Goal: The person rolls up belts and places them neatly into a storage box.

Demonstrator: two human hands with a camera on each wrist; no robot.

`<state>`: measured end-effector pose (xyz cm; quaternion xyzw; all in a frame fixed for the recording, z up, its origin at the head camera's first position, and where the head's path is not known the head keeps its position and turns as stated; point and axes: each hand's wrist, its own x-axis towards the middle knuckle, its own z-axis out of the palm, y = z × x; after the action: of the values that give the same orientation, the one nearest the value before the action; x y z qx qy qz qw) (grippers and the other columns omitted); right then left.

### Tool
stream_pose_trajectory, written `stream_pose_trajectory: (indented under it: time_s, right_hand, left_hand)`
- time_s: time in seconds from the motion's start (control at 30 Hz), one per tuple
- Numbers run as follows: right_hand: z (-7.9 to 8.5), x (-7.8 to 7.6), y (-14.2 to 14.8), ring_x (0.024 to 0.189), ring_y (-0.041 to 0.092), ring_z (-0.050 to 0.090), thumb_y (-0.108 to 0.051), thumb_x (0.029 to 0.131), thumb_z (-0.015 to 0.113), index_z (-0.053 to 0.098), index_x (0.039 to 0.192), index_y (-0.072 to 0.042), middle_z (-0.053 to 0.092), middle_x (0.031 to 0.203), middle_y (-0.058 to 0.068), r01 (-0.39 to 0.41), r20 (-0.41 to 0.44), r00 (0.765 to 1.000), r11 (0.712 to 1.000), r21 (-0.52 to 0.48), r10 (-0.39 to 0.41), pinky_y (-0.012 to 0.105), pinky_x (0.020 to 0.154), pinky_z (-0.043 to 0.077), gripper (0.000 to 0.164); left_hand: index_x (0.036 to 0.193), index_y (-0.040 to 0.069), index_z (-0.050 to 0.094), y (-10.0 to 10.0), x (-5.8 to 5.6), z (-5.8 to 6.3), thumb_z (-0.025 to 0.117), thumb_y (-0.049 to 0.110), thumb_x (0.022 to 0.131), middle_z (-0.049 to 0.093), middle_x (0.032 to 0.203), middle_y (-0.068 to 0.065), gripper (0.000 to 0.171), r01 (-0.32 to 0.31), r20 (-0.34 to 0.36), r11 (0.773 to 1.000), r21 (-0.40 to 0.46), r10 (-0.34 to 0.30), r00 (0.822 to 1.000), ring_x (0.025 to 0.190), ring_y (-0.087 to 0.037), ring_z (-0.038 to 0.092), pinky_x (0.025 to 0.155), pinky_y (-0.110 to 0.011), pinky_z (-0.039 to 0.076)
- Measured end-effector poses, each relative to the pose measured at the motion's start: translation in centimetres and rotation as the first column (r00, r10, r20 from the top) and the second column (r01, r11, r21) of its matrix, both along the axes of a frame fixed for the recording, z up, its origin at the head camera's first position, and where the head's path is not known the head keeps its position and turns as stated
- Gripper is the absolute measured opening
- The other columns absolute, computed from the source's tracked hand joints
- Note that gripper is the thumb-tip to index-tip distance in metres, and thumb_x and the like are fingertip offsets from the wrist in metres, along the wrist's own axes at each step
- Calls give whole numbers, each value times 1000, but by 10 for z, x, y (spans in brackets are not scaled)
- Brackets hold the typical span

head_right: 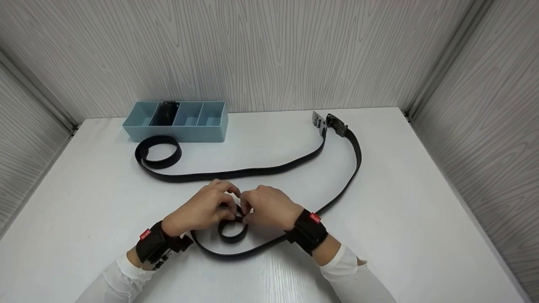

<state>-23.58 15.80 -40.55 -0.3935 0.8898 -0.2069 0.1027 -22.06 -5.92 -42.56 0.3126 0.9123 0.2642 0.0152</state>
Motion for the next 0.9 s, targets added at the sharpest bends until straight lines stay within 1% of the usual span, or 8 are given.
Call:
stream_pose_trajectory:
  time_s: [0.13,0.23,0.33,0.53,0.63,0.7,0.83,0.9]
  right_hand:
    - [0,0,-1,79,11,66,-14,82,86,68,85,-18,70,80,-10,0,1,1000,1000,6,0,30,72,52,18]
    - [0,0,-2,79,11,67,-15,82,86,68,86,-18,71,81,-10,4,11,1000,1000,12,-4,30,71,52,18]
    - [0,2,-2,78,10,68,-18,83,86,70,89,-17,72,82,-9,27,29,999,999,42,-28,30,69,52,18]
    - [9,5,1,87,19,71,-27,87,81,73,103,-13,76,88,-8,68,27,997,982,174,-74,38,72,54,22]
    - [13,5,-1,88,20,72,-29,88,81,75,106,-13,76,88,-8,69,6,997,980,186,-72,40,74,55,25]
    - [12,6,-6,84,19,71,-28,87,81,76,103,-13,76,86,-8,74,-31,997,984,165,-70,39,70,55,22]
    - [6,4,-19,71,14,64,-23,83,84,75,85,-14,69,73,-7,105,-120,988,990,98,-93,35,58,49,12]
    - [3,2,-23,65,11,58,-20,80,87,73,76,-16,64,67,-8,129,-147,982,989,70,-117,32,54,46,15]
  left_hand:
    - [80,15,77,0,0,0,82,12,87,70,108,-2,9,-7,73,1000,-18,8,997,104,-25,61,89,-45,50]
    - [81,15,77,2,1,0,80,10,87,69,97,0,8,-49,97,998,-28,52,994,96,-22,63,82,-43,52]
    - [83,14,78,4,3,0,79,9,88,68,93,2,8,-96,109,994,-43,100,989,92,-19,64,77,-41,54]
    - [80,13,75,8,8,1,79,10,90,67,89,2,11,-139,72,988,-73,144,987,87,-18,65,72,-39,54]
    - [79,13,74,8,9,2,80,12,89,66,87,3,12,-160,32,984,-81,163,986,85,-18,64,71,-37,53]
    - [80,12,74,8,10,3,81,12,89,65,86,2,11,-179,11,981,-73,180,984,84,-18,63,71,-37,52]
    - [84,10,75,10,9,4,79,9,90,64,86,1,6,-202,-9,979,-29,201,979,85,-19,64,72,-37,53]
    - [86,10,76,10,9,4,78,8,90,65,87,1,5,-203,-1,979,-8,203,979,86,-19,64,73,-37,53]
